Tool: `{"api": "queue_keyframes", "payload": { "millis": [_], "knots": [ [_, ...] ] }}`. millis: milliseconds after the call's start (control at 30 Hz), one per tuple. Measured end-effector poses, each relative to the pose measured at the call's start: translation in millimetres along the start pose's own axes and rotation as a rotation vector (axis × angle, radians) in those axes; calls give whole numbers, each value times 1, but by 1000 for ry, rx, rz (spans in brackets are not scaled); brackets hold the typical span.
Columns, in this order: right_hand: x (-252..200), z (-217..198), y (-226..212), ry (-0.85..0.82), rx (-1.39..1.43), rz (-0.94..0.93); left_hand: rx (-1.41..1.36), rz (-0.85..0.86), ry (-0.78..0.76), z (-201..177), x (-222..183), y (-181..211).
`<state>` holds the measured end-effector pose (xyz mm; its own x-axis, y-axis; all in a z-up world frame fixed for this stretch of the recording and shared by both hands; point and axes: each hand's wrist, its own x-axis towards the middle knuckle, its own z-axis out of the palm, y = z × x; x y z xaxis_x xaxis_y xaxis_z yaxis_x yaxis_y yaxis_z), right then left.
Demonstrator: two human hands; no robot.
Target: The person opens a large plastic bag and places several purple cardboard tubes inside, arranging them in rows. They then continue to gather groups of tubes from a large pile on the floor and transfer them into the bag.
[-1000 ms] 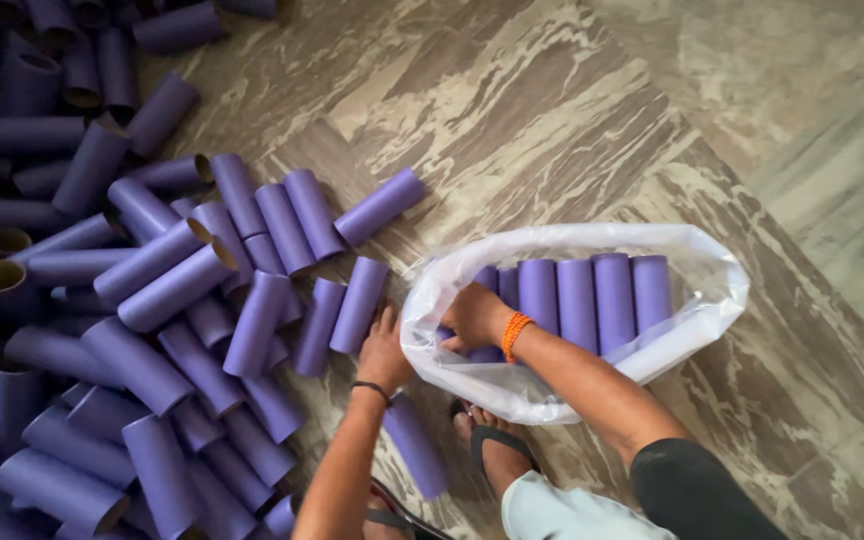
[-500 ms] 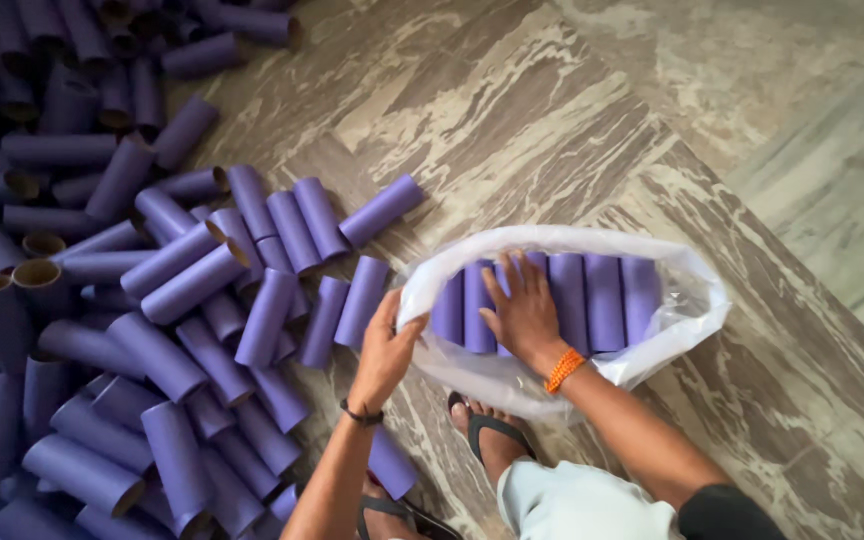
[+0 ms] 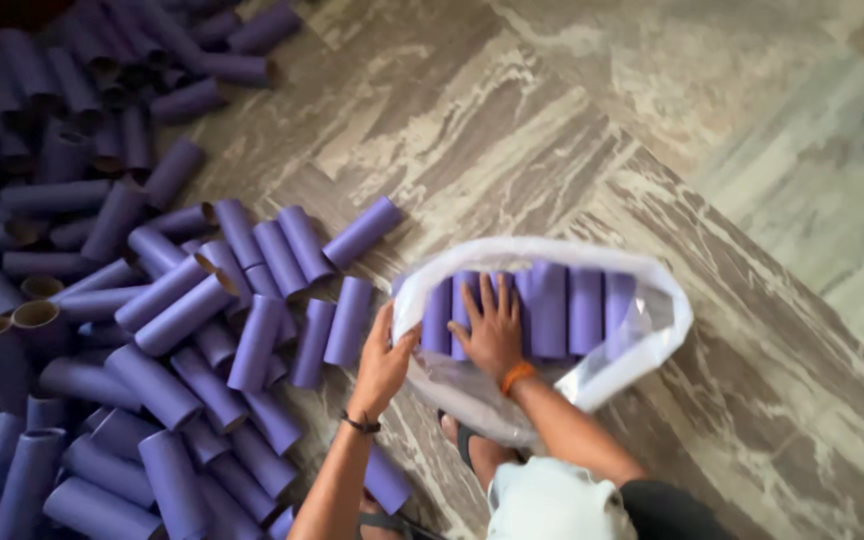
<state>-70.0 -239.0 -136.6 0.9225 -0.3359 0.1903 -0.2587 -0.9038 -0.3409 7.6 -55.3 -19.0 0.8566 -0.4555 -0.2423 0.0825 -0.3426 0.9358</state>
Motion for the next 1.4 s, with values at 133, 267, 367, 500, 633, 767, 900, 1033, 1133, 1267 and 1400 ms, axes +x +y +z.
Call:
{"api": "queue_keyframes", "payload": {
  "millis": [133,267,367,500,633,767,900,1033,1133,1267,1400],
  "knots": [
    [-7,14,-3,60,17,-6,-37,-31,-13,-3,-1,-4],
    [-9,16,-11,-29,-24,-210,81,-17,6,-9,1,4],
    [5,6,-15,9,28,-219,225,29,-40,-22,5,24],
    [33,-50,-3,-445,-27,-285,735,43,-128,-96,-49,55],
    [39,-159,-36,-159,183,-652,945,-66,-156,-188,-140,52],
    [32,-202,-117,-593,121,-1091,808,-174,226,-212,-265,-25],
    [-17,-134,-177,-914,-38,-1152,801,-269,575,-129,-388,-112],
    [-91,-36,-200,-925,-140,-977,800,-642,544,-33,-466,-143],
    [-137,8,-192,-760,-64,-856,388,-825,483,-1,-480,-164],
    [-120,32,-187,-637,357,-730,349,-550,635,5,-465,-205],
    [-78,40,-203,-806,971,-91,177,-464,1043,-12,-430,-258]
  ]
}}
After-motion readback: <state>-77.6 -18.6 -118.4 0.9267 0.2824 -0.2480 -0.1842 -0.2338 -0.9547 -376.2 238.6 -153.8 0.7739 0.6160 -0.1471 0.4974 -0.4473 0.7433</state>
